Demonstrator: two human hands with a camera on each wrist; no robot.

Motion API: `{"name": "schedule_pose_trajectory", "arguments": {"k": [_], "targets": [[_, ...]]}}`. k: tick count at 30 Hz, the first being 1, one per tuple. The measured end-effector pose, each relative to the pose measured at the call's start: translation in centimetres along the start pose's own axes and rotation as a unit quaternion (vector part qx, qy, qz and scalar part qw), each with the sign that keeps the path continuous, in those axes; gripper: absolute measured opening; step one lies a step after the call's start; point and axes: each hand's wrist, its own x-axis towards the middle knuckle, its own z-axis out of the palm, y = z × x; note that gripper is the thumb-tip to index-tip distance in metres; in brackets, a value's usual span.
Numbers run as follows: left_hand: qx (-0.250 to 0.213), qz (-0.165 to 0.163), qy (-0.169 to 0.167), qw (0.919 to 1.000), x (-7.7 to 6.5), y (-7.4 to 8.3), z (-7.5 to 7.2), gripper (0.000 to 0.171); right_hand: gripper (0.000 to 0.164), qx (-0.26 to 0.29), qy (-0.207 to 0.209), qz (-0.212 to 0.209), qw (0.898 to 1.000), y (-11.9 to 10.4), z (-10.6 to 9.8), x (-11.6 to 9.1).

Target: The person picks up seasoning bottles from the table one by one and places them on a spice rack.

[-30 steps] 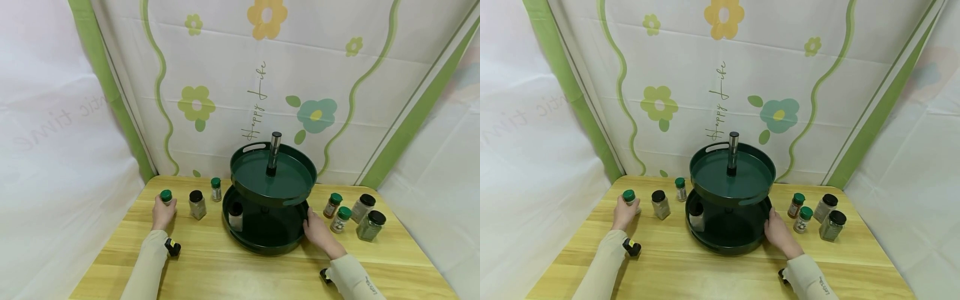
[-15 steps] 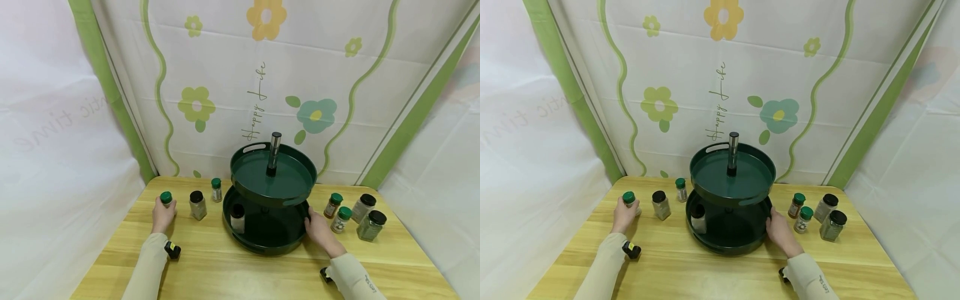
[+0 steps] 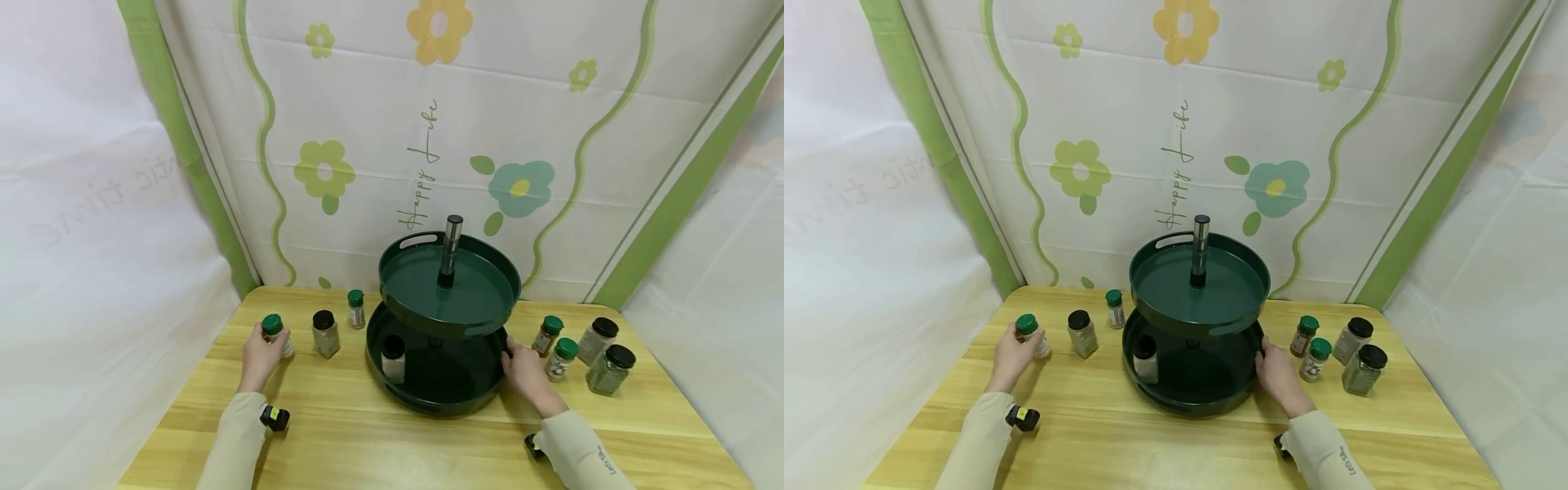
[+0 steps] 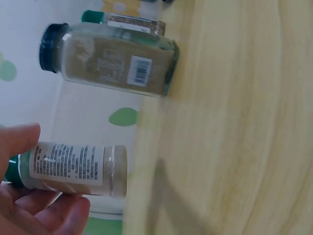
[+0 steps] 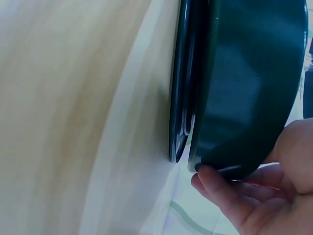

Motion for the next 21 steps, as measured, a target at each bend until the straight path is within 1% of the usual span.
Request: {"name": "schedule_pose_trajectory", "arguments": {"k": [2, 4, 10, 15, 19, 21], "targets": [[0.004, 0.007, 0.000, 1.0000, -0.4, 0.5, -0.2, 0.040, 0.030, -0.002, -0.002, 0.000, 1.000, 0.0, -0.1, 0.1], [0.011, 0.015, -0.003, 0.9998, -0.7, 1.0, -0.3, 0.040, 0.030, -0.005, -0.007, 0.000, 1.000, 0.0, -0.2, 0.1], [0.016, 0.030, -0.003, 0.9994, -1.7, 2.8, -0.2, 0.039, 0.044, 0.006, -0.046, 0.007, 0.999, -0.1, -0.7, 0.3], [0.007, 0.059, -0.002, 0.9982, -2.4, 4.3, 0.3, 0.033, 0.044, 0.016, -0.077, 0.019, 0.997, -0.1, -0.6, 0.6], [-0.001, 0.069, -0.007, 0.9976, -2.6, 5.4, 0.9, 0.031, 0.041, 0.001, -0.076, 0.014, 0.997, -0.1, -0.4, 0.7], [-0.007, 0.073, -0.012, 0.9972, -2.7, 5.8, 1.3, 0.031, 0.044, -0.005, -0.077, 0.013, 0.997, -0.1, -0.4, 0.8]]}}
